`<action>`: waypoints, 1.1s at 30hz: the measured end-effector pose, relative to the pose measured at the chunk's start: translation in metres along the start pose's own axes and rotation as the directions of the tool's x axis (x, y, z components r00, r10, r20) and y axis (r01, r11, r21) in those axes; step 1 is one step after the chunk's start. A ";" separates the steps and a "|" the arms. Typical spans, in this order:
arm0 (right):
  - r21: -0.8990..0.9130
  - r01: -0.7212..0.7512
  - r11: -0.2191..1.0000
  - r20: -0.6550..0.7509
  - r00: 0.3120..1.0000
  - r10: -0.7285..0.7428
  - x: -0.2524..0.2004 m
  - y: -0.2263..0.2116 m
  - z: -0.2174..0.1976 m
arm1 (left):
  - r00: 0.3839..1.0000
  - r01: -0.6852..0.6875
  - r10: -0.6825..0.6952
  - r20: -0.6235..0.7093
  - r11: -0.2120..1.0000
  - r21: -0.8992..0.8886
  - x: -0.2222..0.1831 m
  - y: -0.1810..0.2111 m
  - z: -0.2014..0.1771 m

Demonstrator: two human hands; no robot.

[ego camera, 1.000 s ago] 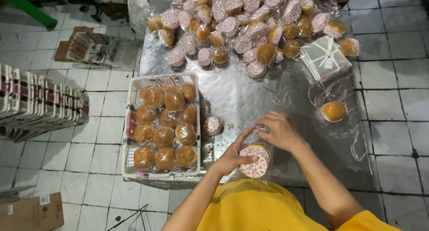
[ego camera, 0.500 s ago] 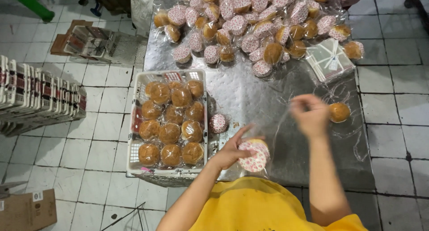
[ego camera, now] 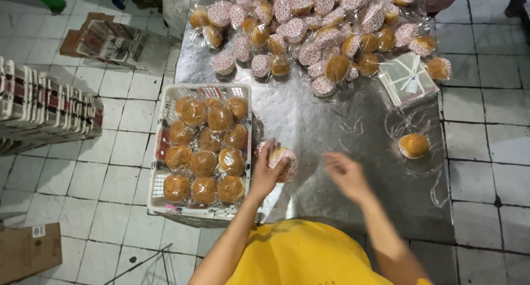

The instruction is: The person packages bread by placing individually wrapped rolls into a plastic crate.

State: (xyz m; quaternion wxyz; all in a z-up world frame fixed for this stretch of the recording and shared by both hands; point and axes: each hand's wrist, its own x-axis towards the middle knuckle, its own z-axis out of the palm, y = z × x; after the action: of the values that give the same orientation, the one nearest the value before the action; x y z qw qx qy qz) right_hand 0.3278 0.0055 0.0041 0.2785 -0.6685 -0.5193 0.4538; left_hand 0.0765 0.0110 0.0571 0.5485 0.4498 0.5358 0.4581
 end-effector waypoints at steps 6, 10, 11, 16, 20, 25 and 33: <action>0.352 0.070 0.933 0.006 0.997 -0.078 0.039 0.007 0.051 | 0.972 0.025 -0.013 0.236 0.998 -0.050 0.003 -0.006 0.038; 0.706 -0.096 0.702 0.202 0.977 -0.070 0.012 -0.025 0.013 | 0.982 0.071 -0.060 0.177 0.996 -0.057 0.028 -0.015 0.034; 0.747 -0.154 0.647 0.264 0.962 -0.075 -0.002 -0.039 0.005 | 0.975 0.113 -0.050 0.218 0.951 -0.286 0.034 -0.021 0.034; 0.787 -0.138 0.601 0.291 0.943 -0.164 -0.017 -0.054 -0.009 | 0.985 0.163 -0.171 0.035 0.827 -0.539 0.037 -0.049 0.053; 0.907 -0.097 0.409 0.079 0.995 0.061 0.016 -0.017 -0.005 | 0.959 0.209 -0.280 -0.041 0.797 -0.567 0.016 -0.018 0.063; 0.771 0.066 0.634 -0.131 0.990 0.056 0.064 0.014 0.000 | 0.915 0.188 -0.268 -0.301 0.944 -0.271 0.052 -0.051 0.043; 0.885 -0.135 0.445 0.087 0.988 0.125 0.026 0.019 0.060 | 0.771 0.217 -0.566 -0.292 0.664 -0.715 0.039 -0.068 0.023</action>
State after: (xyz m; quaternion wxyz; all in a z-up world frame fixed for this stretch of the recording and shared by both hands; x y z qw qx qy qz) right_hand 0.2838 0.0182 -0.0461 0.5481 -0.4606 -0.1550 0.6807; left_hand 0.1008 0.0373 -0.0163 0.6013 -0.0305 0.5520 0.5769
